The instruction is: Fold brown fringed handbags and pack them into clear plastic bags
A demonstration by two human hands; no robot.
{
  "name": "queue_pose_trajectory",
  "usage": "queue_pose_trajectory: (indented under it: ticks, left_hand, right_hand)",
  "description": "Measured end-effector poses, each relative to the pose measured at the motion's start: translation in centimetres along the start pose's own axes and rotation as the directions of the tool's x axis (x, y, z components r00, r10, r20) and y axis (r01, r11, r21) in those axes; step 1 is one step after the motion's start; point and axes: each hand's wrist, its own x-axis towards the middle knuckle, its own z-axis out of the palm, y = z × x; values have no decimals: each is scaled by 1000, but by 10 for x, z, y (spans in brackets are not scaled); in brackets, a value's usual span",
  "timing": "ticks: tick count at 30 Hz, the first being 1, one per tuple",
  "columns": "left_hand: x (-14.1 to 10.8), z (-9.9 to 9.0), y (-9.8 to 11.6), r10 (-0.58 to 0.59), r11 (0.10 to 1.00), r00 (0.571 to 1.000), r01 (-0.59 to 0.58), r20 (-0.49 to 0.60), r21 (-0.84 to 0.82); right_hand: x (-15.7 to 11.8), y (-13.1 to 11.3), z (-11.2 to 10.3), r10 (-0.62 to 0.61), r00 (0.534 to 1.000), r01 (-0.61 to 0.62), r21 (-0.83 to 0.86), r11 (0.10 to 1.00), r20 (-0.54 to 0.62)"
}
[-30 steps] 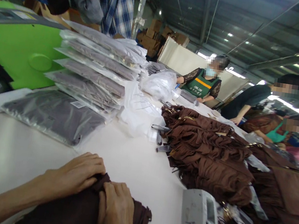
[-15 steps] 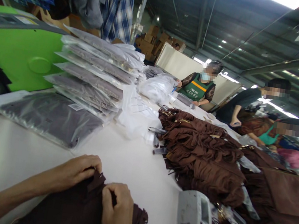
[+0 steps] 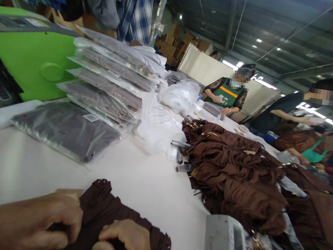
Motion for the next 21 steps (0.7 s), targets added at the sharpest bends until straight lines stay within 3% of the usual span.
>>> queue_pose_trajectory:
  ticks: [3,5,7,9,12,16,21]
  left_hand:
    - [6,-4,-11,-32,999,994,34,-108,16]
    - [16,-4,-23,33,994,958,-1,-286,111]
    - [27,-1,-35,112,971,927,-25,-358,239]
    - [37,4,-40,129,952,945,-33,-300,306]
    - [49,11,-40,84,947,979,-19,-188,321]
    - [56,13,-35,80,953,971,-8,-227,302]
    - [37,10,-29,165,979,974,-143,-153,143]
  right_hand:
    - [7,-6,12,-145,979,114,-203,973,-144]
    - [13,-8,25,-151,975,89,-328,940,-166]
    - [20,-7,39,-110,980,24,-444,896,-169]
    - [26,-3,50,-71,987,-17,-544,839,-141]
    - [32,3,53,-78,994,13,-614,789,-79]
    - [33,1,35,-60,995,15,-486,874,-77]
    - [26,-11,5,35,985,11,-264,964,167]
